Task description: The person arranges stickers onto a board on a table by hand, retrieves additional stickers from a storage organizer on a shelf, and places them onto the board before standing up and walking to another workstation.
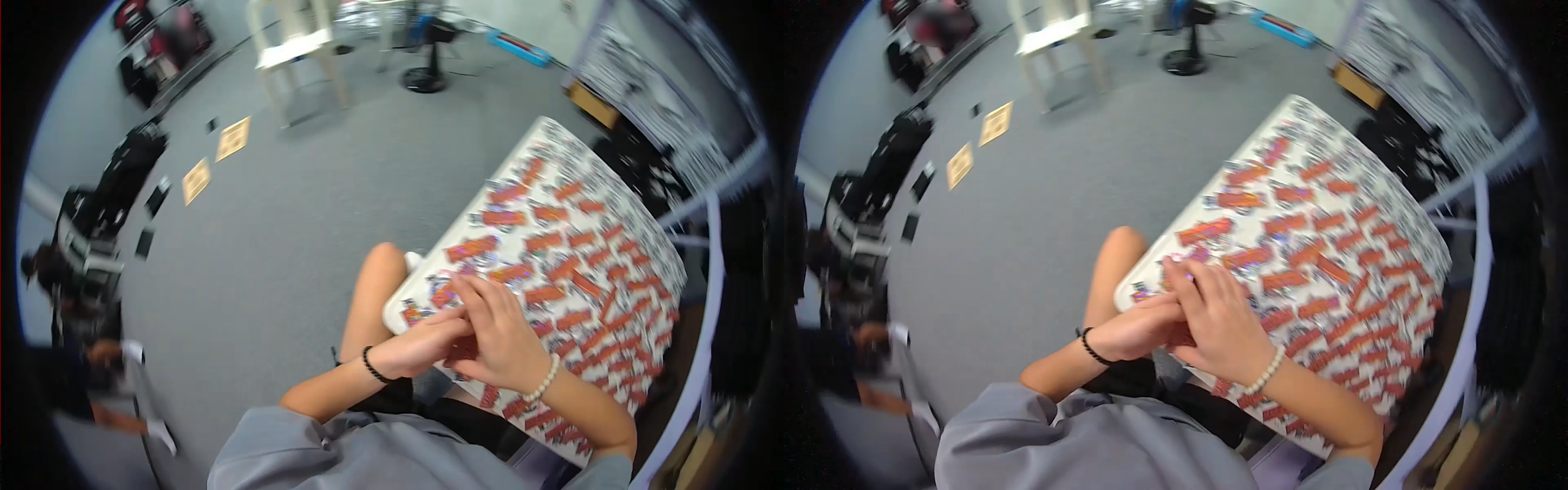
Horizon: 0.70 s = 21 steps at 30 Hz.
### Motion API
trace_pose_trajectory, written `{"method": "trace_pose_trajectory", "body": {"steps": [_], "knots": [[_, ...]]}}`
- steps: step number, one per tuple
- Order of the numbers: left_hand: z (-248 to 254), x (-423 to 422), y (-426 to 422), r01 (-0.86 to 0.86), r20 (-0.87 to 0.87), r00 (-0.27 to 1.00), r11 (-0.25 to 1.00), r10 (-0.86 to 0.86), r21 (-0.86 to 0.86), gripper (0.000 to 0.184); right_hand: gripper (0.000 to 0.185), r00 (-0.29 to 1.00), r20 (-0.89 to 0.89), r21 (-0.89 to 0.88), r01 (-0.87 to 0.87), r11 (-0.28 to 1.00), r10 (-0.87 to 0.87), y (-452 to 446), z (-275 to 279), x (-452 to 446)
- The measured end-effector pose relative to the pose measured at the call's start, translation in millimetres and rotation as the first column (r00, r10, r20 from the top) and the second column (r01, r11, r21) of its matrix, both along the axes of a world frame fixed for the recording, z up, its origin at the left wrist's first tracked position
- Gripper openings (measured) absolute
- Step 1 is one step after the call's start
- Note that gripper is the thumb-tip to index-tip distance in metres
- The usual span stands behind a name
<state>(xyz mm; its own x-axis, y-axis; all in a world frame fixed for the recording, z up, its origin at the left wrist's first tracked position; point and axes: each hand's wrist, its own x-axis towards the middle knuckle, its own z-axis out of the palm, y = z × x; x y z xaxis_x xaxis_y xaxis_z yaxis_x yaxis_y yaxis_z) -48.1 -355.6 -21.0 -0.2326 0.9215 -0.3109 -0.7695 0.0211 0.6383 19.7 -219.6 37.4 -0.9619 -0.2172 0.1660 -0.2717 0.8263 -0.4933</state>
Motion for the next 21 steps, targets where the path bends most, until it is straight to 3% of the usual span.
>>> {"method": "trace_pose_trajectory", "body": {"steps": [2, 3, 4, 5, 6, 7, 9, 10, 13, 15, 18, 20, 21], "knots": [[26.9, -7.3, 10.6, -0.006, -0.126, 0.992, 0.998, -0.002, -0.064, 0.036, 0.101, 0.999, -0.021, -0.015, 0.033, 0.999, -0.034, 14.3, 10.4, 2.8], [19.7, -13.0, 21.0, -0.043, -0.141, 0.989, 0.998, 0.048, 0.039, 0.035, 0.101, 0.998, -0.038, -0.05, 0.051, 0.997, -0.053, 23.0, 14.2, 2.0], [19.5, -27.6, 29.3, 0.046, -0.174, 0.984, 0.997, -0.034, 0.066, 0.027, 0.087, 0.981, -0.142, -0.144, 0.11, 0.983, -0.131, 32.9, 9.2, -2.1], [25.8, -36.2, 39.7, 0.008, -0.31, 0.951, 0.997, 0.017, 0.079, 0.021, 0.076, 0.96, -0.154, -0.219, 0.196, 0.956, -0.232, 45.4, 6.2, -8.9], [19.9, -50.3, 48.9, 0.044, -0.32, 0.947, 0.998, -0.032, 0.033, 0.021, 0.065, 0.932, -0.158, -0.293, 0.271, 0.917, -0.326, 58.1, 6.5, -15.9], [22.0, -60.4, 61.5, 0.024, -0.331, 0.944, 0.999, -0.007, 0.047, 0.022, 0.04, 0.905, -0.137, -0.413, 0.317, 0.854, -0.402, 66.0, 11.9, -24.5], [30.6, -83.6, 86.5, 0.028, -0.411, 0.912, 0.997, 0.004, 0.073, 0.02, 0.032, 0.907, 0.082, -0.597, 0.377, 0.708, -0.414, 92.2, 4.5, -43.3], [33.8, -92.8, 101.0, -0.017, -0.407, 0.913, 0.998, 0.038, 0.054, 0.019, 0.024, 0.904, 0.074, -0.674, 0.357, 0.647, -0.422, 106.8, -6.7, -58.3], [26.7, -141.7, 144.6, 0.009, -0.491, 0.871, 1.0, 0.004, 0.023, 0.025, 0.011, 0.795, -0.065, -0.578, 0.463, 0.672, -0.603, 158.8, -15.8, -97.9], [17.7, -172.7, 170.7, -0.1, -0.398, 0.91, 0.993, 0.118, 0.067, 0.025, 0.011, 0.692, -0.1, -0.574, 0.547, 0.61, -0.715, 198.8, -26.3, -125.6], [1.1, -209.9, 203.6, -0.273, -0.353, 0.899, 0.962, 0.26, 0.013, 0.029, 0.011, 0.549, -0.017, -0.742, 0.554, 0.379, -0.836, 242.8, -50.6, -167.0], [-8.9, -225.4, 222.5, -0.308, -0.343, 0.887, 0.949, 0.309, 0.057, 0.028, 0.01, 0.503, 0.049, -0.726, 0.611, 0.315, -0.863, 256.1, -63.1, -188.9], [-10.0, -227.9, 231.3, -0.381, -0.343, 0.862, 0.923, 0.373, 0.048, 0.023, 0.011, 0.492, 0.027, -0.688, 0.64, 0.341, -0.87, 259.7, -69.7, -197.9]]}}
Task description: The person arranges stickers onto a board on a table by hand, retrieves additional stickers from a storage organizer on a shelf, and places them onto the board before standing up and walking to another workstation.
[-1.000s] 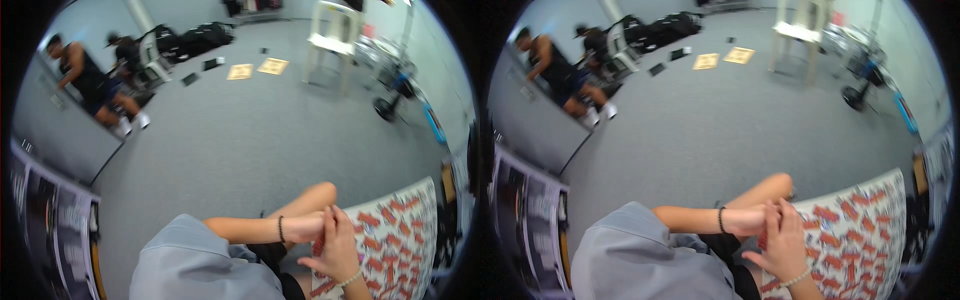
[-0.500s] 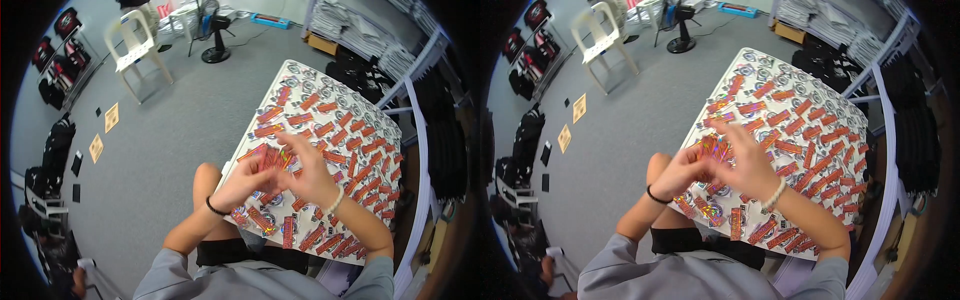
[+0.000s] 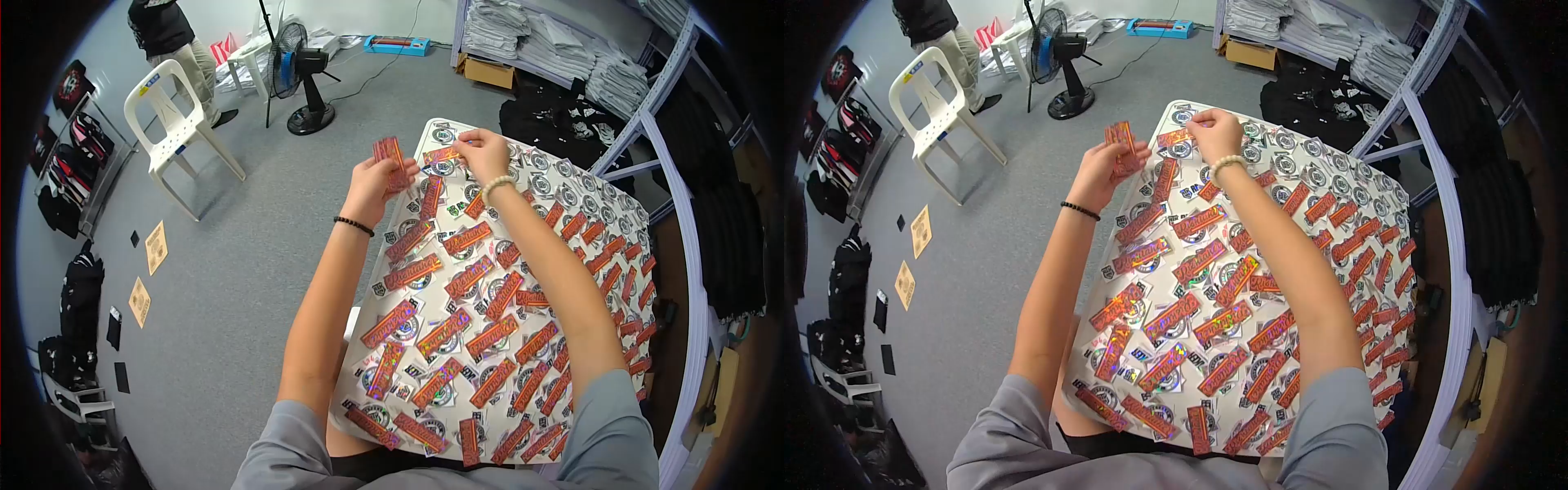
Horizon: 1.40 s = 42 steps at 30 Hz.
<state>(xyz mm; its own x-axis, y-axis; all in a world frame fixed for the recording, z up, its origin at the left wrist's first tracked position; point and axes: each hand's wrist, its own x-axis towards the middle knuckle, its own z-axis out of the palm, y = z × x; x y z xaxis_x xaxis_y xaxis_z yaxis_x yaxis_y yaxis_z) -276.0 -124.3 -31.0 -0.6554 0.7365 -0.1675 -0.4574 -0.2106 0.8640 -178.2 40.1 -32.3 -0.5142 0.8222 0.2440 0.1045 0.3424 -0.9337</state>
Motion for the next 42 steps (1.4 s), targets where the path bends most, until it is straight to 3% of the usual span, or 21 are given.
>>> {"method": "trace_pose_trajectory", "body": {"steps": [3, 5, 6, 8, 9, 11, 15, 18, 20, 21, 23, 24, 26, 27, 29, 31, 33, 37, 39, 40, 42], "knots": [[-11.4, -5.5, 17.6, -0.112, -0.148, 0.981, 0.99, 0.124, 0.087, 0.016, 0.018, 0.975, 0.22, 0.275, -0.054, 0.96, -0.008, 7.3, -16.4, -12.1], [-18.4, -9.1, 26.1, -0.123, -0.136, 0.981, 0.986, 0.137, 0.108, 0.011, 0.024, 0.959, 0.184, 0.702, 0.024, 0.712, -0.214, 6.7, -23.6, -9.6], [-21.0, -10.9, 30.4, -0.113, -0.154, 0.98, 0.989, 0.126, 0.094, 0.012, 0.03, 0.976, 0.065, 0.752, 0.09, 0.653, -0.21, 5.2, -20.9, -8.0], [-9.4, -1.5, 34.0, -0.046, -0.119, 0.991, 0.997, 0.054, 0.065, 0.015, 0.027, 0.999, -0.043, 0.445, 0.012, 0.896, 0.008, 10.5, -12.2, -11.3], [-9.6, -2.6, 38.0, 0.023, -0.202, 0.979, 1.0, -0.022, 0.004, 0.015, 0.026, 0.959, -0.154, 0.102, -0.226, 0.969, 0.24, 9.9, -0.4, -9.8], [-8.8, -3.7, 50.4, 0.12, -0.295, 0.947, 0.992, -0.126, -0.039, 0.014, 0.029, 0.939, -0.112, -0.11, -0.337, 0.935, 0.326, 8.0, 19.9, 2.1], [-5.4, -4.1, 64.8, 0.197, -0.408, 0.882, 0.972, -0.234, -0.129, 0.017, 0.024, 0.941, 0.003, -0.136, -0.335, 0.932, 0.338, 32.8, 12.7, 24.0], [-3.8, -3.7, 68.7, 0.111, -0.48, 0.855, 0.975, -0.194, -0.195, 0.019, 0.021, 0.985, 0.013, -0.091, -0.171, 0.981, 0.173, 54.5, -14.2, 32.4], [-3.1, -10.5, 68.2, 0.12, -0.436, 0.881, 0.977, -0.186, -0.174, 0.022, 0.027, 0.986, 0.15, 0.161, -0.102, 0.982, 0.078, 73.9, -39.0, 35.5], [1.4, -11.1, 65.8, 0.155, -0.365, 0.909, 0.977, -0.2, -0.148, 0.023, 0.034, 0.959, 0.27, 0.445, -0.042, 0.894, -0.09, 70.2, -35.2, 41.2], [15.9, -4.1, 60.2, 0.251, -0.207, 0.945, 0.967, -0.254, -0.039, 0.026, 0.039, 0.914, 0.146, 0.774, 0.133, 0.618, -0.379, 48.4, -20.3, 46.3], [18.3, -2.2, 61.4, 0.253, -0.213, 0.943, 0.966, -0.257, -0.047, 0.026, 0.039, 0.932, 0.128, 0.759, 0.127, 0.639, -0.338, 46.8, -15.9, 47.1], [22.4, 2.9, 64.5, 0.359, -0.271, 0.893, 0.932, -0.36, -0.056, 0.024, 0.038, 1.0, 0.026, 0.531, -0.019, 0.847, 0.006, 45.3, -5.1, 46.4], [25.4, 6.4, 66.7, 0.408, -0.306, 0.86, 0.911, -0.408, -0.066, 0.021, 0.033, 0.98, -0.005, 0.25, -0.189, 0.95, 0.197, 40.1, 4.7, 46.8], [24.4, 13.9, 75.7, 0.422, -0.356, 0.824, 0.897, -0.441, -0.134, 0.019, 0.029, 0.908, -0.185, 0.034, -0.377, 0.926, 0.376, 30.7, 18.0, 50.8], [25.2, 22.8, 79.8, 0.428, -0.377, 0.813, 0.894, -0.444, -0.132, 0.018, 0.024, 0.931, -0.148, 0.022, -0.335, 0.942, 0.334, 35.7, 21.9, 56.5], [22.4, 25.4, 84.1, 0.392, -0.217, 0.891, 0.917, -0.399, -0.076, 0.018, 0.026, 0.973, -0.112, -0.073, -0.211, 0.975, 0.203, 44.5, 24.1, 65.4], [14.6, 7.8, 81.5, 0.295, -0.062, 0.95, 0.946, -0.305, -0.134, 0.023, 0.019, 0.999, 0.038, -0.066, 0.004, 0.998, -0.001, 74.5, 1.7, 79.0], [12.9, 1.4, 77.4, 0.282, -0.069, 0.953, 0.948, -0.294, -0.148, 0.021, 0.023, 0.97, 0.229, 0.109, 0.054, 0.993, -0.078, 83.6, -11.2, 83.2], [13.0, 2.5, 73.7, 0.269, -0.08, 0.956, 0.954, -0.281, -0.134, 0.021, 0.03, 0.929, 0.347, 0.325, 0.008, 0.946, -0.127, 86.0, -15.9, 87.3], [15.2, 6.0, 68.7, 0.289, -0.098, 0.947, 0.943, -0.307, -0.168, 0.02, 0.039, 0.912, 0.324, 0.654, -0.023, 0.756, -0.252, 86.1, -20.4, 92.7]]}}
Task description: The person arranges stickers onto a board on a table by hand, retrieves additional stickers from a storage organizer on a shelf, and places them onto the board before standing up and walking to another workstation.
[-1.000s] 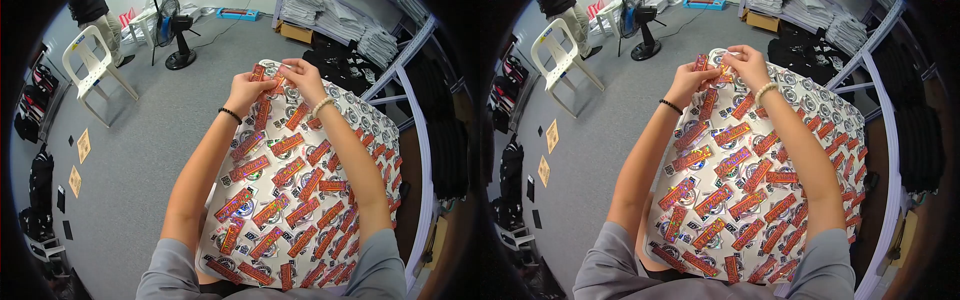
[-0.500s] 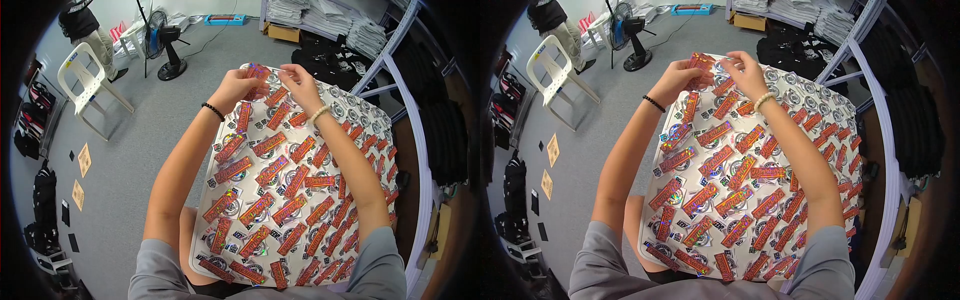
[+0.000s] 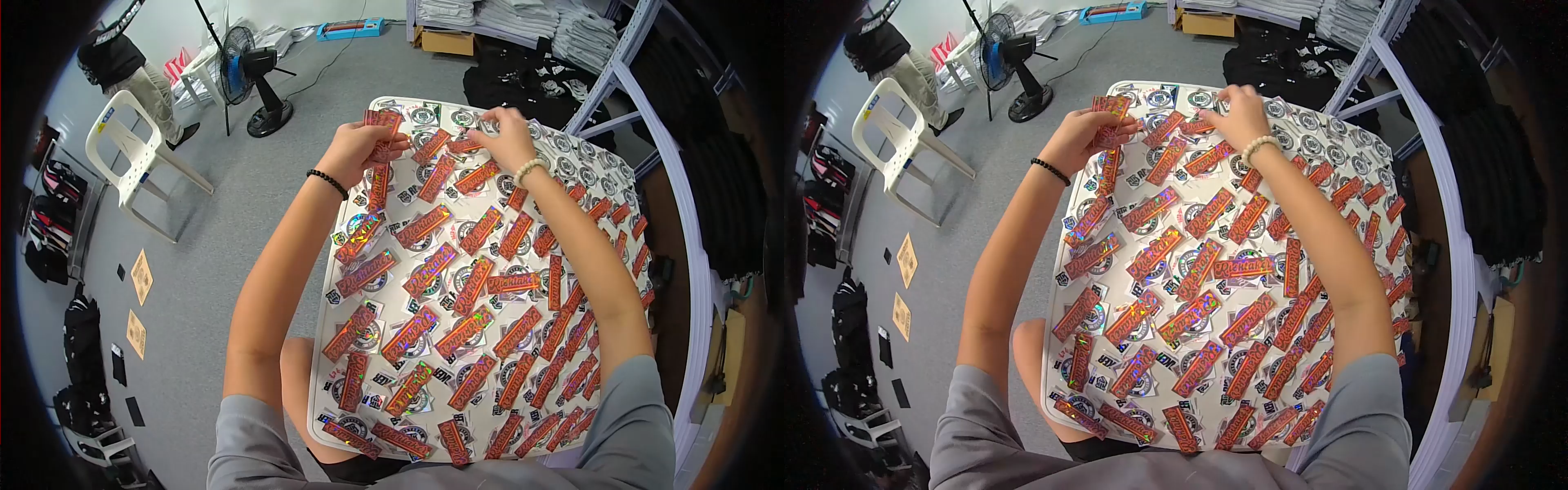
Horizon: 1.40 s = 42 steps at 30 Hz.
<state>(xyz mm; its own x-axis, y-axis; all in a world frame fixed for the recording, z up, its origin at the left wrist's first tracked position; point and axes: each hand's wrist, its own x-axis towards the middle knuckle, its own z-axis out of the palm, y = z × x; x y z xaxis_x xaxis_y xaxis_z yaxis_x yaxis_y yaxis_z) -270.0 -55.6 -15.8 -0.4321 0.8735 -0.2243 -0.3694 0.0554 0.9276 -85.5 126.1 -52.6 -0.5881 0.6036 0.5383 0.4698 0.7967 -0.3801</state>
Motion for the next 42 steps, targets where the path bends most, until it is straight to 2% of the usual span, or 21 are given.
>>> {"method": "trace_pose_trajectory", "body": {"steps": [3, 4, 5, 6, 7, 9, 13, 14, 16, 19, 21, 22, 24, 26, 27, 28, 31, 32, 36, 40, 42], "knots": [[1.6, 7.0, -0.2, 0.001, 0.003, 1.0, 1.0, -0.001, -0.002, 0.02, 0.036, 0.995, -0.096, 0.161, 0.015, 0.987, 0.001, -7.3, 29.0, 4.8], [-0.3, 7.6, 3.7, 0.023, -0.095, 0.995, 0.999, -0.025, -0.022, 0.021, 0.036, 0.991, -0.124, 0.278, -0.02, 0.96, 0.057, -1.1, 28.4, 2.8], [-2.8, 9.7, 7.6, 0.044, -0.191, 0.98, 0.998, -0.052, -0.046, 0.022, 0.035, 0.959, -0.177, -0.093, -0.241, 0.966, 0.222, 0.7, 28.8, -1.1], [4.3, 17.8, 8.9, 0.031, -0.28, 0.958, 0.995, -0.058, -0.1, 0.024, 0.035, 0.895, -0.287, -0.43, -0.439, 0.789, 0.342, -0.7, 29.2, -5.5], [10.9, 27.5, 9.5, 0.056, -0.297, 0.951, 0.992, -0.087, -0.11, 0.023, 0.026, 0.884, -0.291, -0.651, -0.463, 0.601, 0.365, -20.4, 44.5, -2.2], [15.1, 43.5, 15.6, 0.103, -0.293, 0.947, 0.989, -0.129, -0.103, 0.024, 0.028, 0.861, -0.305, -0.753, -0.48, 0.45, 0.407, -29.5, 48.4, 0.7], [11.8, 50.3, 17.5, 0.151, -0.131, 0.978, 0.983, -0.164, -0.101, 0.023, 0.027, 0.952, -0.286, -0.686, -0.284, 0.67, 0.11, -6.1, 43.0, 17.0], [7.2, 47.1, 17.5, 0.134, -0.072, 0.988, 0.987, -0.14, -0.089, 0.022, 0.028, 0.972, -0.221, -0.623, -0.2, 0.756, 0.074, 12.5, 30.2, 23.2], [5.5, 39.9, 14.4, 0.13, -0.139, 0.979, 0.982, -0.149, -0.14, 0.023, 0.031, 0.998, -0.051, -0.519, 0.014, 0.855, -0.047, 24.9, 23.1, 37.0], [2.7, 34.8, 6.8, 0.164, -0.172, 0.967, 0.974, -0.19, -0.154, 0.022, 0.032, 0.958, 0.231, -0.182, 0.216, 0.959, -0.172, 17.3, 15.9, 51.4], [2.1, 39.0, 6.5, 0.182, -0.121, 0.972, 0.972, -0.201, -0.151, 0.023, 0.034, 0.93, 0.261, 0.1, 0.241, 0.965, -0.259, 6.4, 23.1, 57.3], [2.2, 43.9, 7.8, 0.121, -0.145, 0.979, 0.98, -0.144, -0.158, 0.021, 0.03, 0.956, 0.15, 0.229, 0.216, 0.949, -0.253, -0.8, 29.1, 58.7], [6.6, 55.5, 10.8, 0.136, -0.131, 0.98, 0.984, -0.151, -0.115, 0.02, 0.028, 1.0, 0.011, 0.233, 0.02, 0.972, -0.023, -1.4, 38.4, 58.8], [7.8, 66.0, 17.7, 0.143, -0.141, 0.979, 0.989, -0.148, -0.04, 0.019, 0.03, 0.963, -0.074, -0.23, -0.268, 0.936, 0.258, -2.2, 40.6, 52.2], [5.5, 68.6, 25.7, 0.166, -0.167, 0.971, 0.985, -0.171, -0.044, 0.019, 0.031, 0.912, -0.192, -0.477, -0.409, 0.778, 0.362, -4.3, 38.5, 47.3], [5.9, 73.4, 31.2, 0.19, -0.193, 0.962, 0.981, -0.196, -0.048, 0.019, 0.029, 0.941, -0.156, -0.692, -0.32, 0.647, 0.3, -31.4, 63.3, 50.9], [12.8, 94.7, 34.9, 0.254, -0.155, 0.954, 0.967, -0.255, -0.029, 0.022, 0.026, 0.91, -0.243, -0.716, -0.402, 0.57, 0.337, -21.0, 62.4, 58.9], [18.7, 95.0, 33.7, 0.308, -0.189, 0.927, 0.945, -0.324, -0.112, 0.023, 0.025, 0.937, -0.228, -0.712, -0.345, 0.612, 0.264, -14.3, 63.2, 63.8], [9.0, 91.5, 36.2, 0.252, 0.022, 0.968, 0.967, -0.251, -0.036, 0.019, 0.025, 0.984, -0.173, -0.492, -0.11, 0.864, 0.027, 49.6, 31.6, 88.2], [9.6, 89.8, 29.9, 0.284, 0.039, 0.959, 0.958, -0.282, -0.045, 0.024, 0.028, 0.979, 0.05, -0.465, 0.198, 0.863, -0.197, 49.7, 18.2, 102.8], [10.1, 95.5, 28.6, 0.281, 0.04, 0.959, 0.956, -0.279, -0.082, 0.025, 0.028, 0.969, 0.077, -0.352, 0.248, 0.903, -0.236, 42.2, 11.7, 101.2]]}}
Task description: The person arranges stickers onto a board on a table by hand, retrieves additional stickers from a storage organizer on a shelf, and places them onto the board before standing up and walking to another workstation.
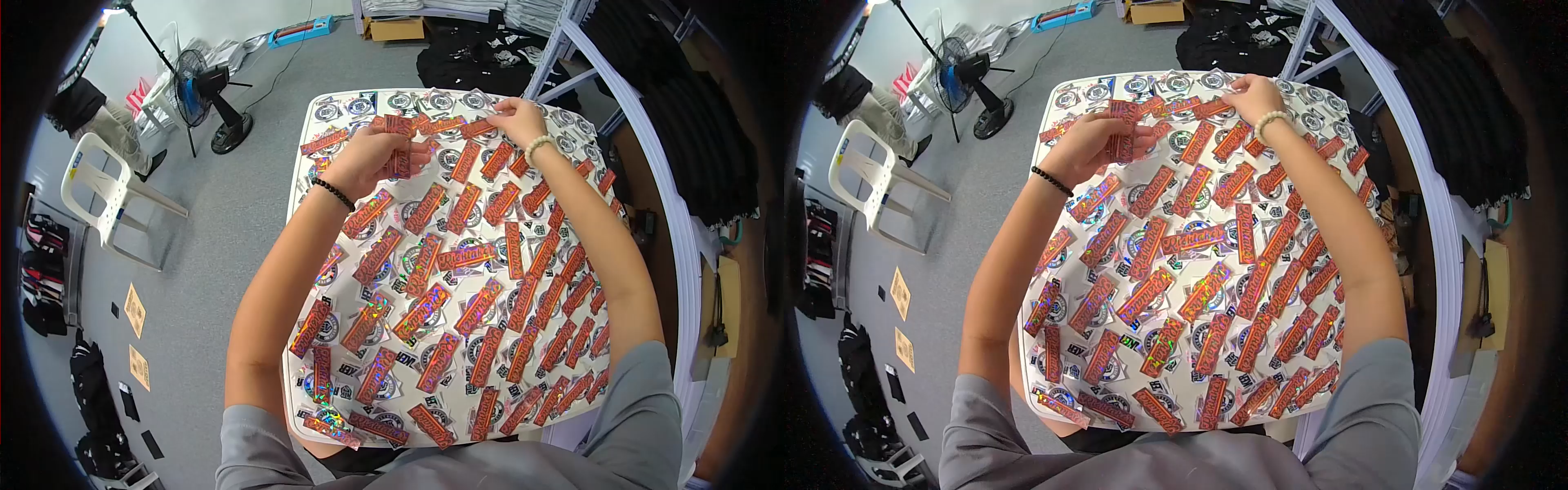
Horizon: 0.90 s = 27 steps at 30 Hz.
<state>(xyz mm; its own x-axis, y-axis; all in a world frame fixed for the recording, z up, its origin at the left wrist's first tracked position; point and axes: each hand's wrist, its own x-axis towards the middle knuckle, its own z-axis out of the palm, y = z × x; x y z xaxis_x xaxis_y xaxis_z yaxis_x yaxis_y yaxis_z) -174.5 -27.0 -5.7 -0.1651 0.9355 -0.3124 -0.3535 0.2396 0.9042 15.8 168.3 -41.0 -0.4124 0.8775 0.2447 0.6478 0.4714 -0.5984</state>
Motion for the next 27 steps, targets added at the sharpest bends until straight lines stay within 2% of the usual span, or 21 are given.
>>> {"method": "trace_pose_trajectory", "body": {"steps": [2, 3, 4, 5, 6, 7, 9, 10, 13, 14, 15, 17, 19, 21, 22, 23, 24, 25, 27], "knots": [[-1.7, 3.7, 0.9, 0.093, -0.06, 0.994, 0.995, -0.092, 0.022, 0.025, 0.036, 0.999, 0.045, 0.281, 0.014, 0.96, -0.027, -10.0, 0.6, 2.5], [-0.3, 10.1, -0.5, 0.059, -0.068, 0.996, 0.997, -0.055, 0.058, 0.023, 0.039, 0.998, 0.044, 0.409, 0.019, 0.912, -0.04, -13.0, 3.3, 3.1], [2.3, 13.4, 0.8, 0.057, -0.11, 0.993, 0.997, -0.052, 0.043, 0.022, 0.039, 0.997, -0.011, 0.227, -0.07, 0.971, 0.074, -13.5, 8.4, 2.5], [4.4, 16.7, 2.2, 0.054, -0.152, 0.987, 0.998, -0.05, 0.028, 0.022, 0.036, 0.935, -0.237, 0.008, -0.27, 0.963, 0.264, -16.7, 10.8, 2.5], [-0.7, 18.6, 8.3, 0.049, -0.19, 0.981, 0.998, -0.043, 0.028, 0.019, 0.033, 0.795, -0.481, -0.156, -0.493, 0.856, 0.37, -30.5, 20.8, 0.8], [1.1, 26.0, 9.6, 0.043, -0.214, 0.976, 0.998, -0.032, 0.043, 0.019, 0.026, 0.843, -0.443, -0.409, -0.493, 0.768, 0.305, -56.3, 48.2, 4.2], [13.0, 45.0, 5.2, 0.012, -0.265, 0.964, 0.999, -0.002, 0.038, 0.021, 0.023, 0.798, -0.419, -0.382, -0.588, 0.713, 0.434, -66.7, 52.4, 6.4], [11.6, 49.1, 8.1, 0.02, -0.223, 0.975, 0.999, -0.011, 0.037, 0.022, 0.023, 0.834, -0.415, -0.442, -0.534, 0.721, 0.364, -67.3, 54.6, 9.6], [7.7, 51.3, 12.2, 0.073, -0.058, 0.996, 0.996, -0.07, 0.048, 0.026, 0.023, 0.879, -0.443, -0.352, -0.353, 0.867, 0.178, -38.0, 41.4, 22.2], [7.9, 49.9, 11.3, 0.061, 0.002, 0.998, 0.997, -0.061, 0.044, 0.027, 0.023, 0.893, -0.43, -0.246, -0.259, 0.934, 0.134, -16.5, 27.5, 29.4], [8.7, 47.8, 8.6, 0.054, -0.018, 0.998, 0.998, -0.054, 0.039, 0.025, 0.023, 0.901, -0.423, -0.133, -0.161, 0.978, 0.09, 4.4, 13.1, 37.1], [3.7, 41.0, 6.7, 0.072, 0.02, 0.997, 0.997, -0.073, 0.026, 0.022, 0.024, 0.942, -0.333, -0.06, 0.023, 0.998, -0.042, 22.8, 4.3, 50.2], [2.9, 39.0, 1.6, 0.089, -0.013, 0.996, 0.996, -0.089, 0.024, 0.021, 0.026, 0.96, -0.211, 0.012, 0.19, 0.982, -0.183, 19.6, 4.8, 51.8], [1.3, 39.7, -1.7, 0.077, -0.009, 0.997, 0.997, -0.077, 0.02, 0.018, 0.027, 0.976, -0.126, 0.087, 0.191, 0.978, -0.18, 16.6, -3.2, 48.2], [2.9, 43.5, -3.7, 0.038, -0.003, 0.999, 0.999, -0.038, 0.011, 0.018, 0.031, 0.979, -0.031, 0.177, 0.205, 0.963, -0.203, 12.2, -4.5, 47.5], [3.3, 45.4, -4.7, -0.001, 0.005, 1.0, 1.0, 0.001, 0.005, 0.019, 0.034, 0.97, -0.011, 0.453, 0.221, 0.864, -0.242, 6.8, -6.4, 46.6], [-1.7, 43.8, -4.6, 0.008, 0.021, 1.0, 0.999, -0.009, 0.034, 0.019, 0.036, 0.959, -0.001, 0.692, 0.205, 0.692, -0.283, -2.2, -3.6, 44.6], [-3.1, 43.2, -3.9, 0.005, 0.025, 1.0, 0.999, -0.006, 0.033, 0.019, 0.037, 0.975, -0.019, 0.679, 0.174, 0.714, -0.219, -8.4, 1.1, 42.7], [-6.3, 45.4, -0.8, 0.023, -0.183, 0.983, 0.999, -0.027, -0.026, 0.02, 0.032, 0.986, -0.117, 0.47, -0.053, 0.881, 0.122, -20.9, 9.4, 36.5]]}}
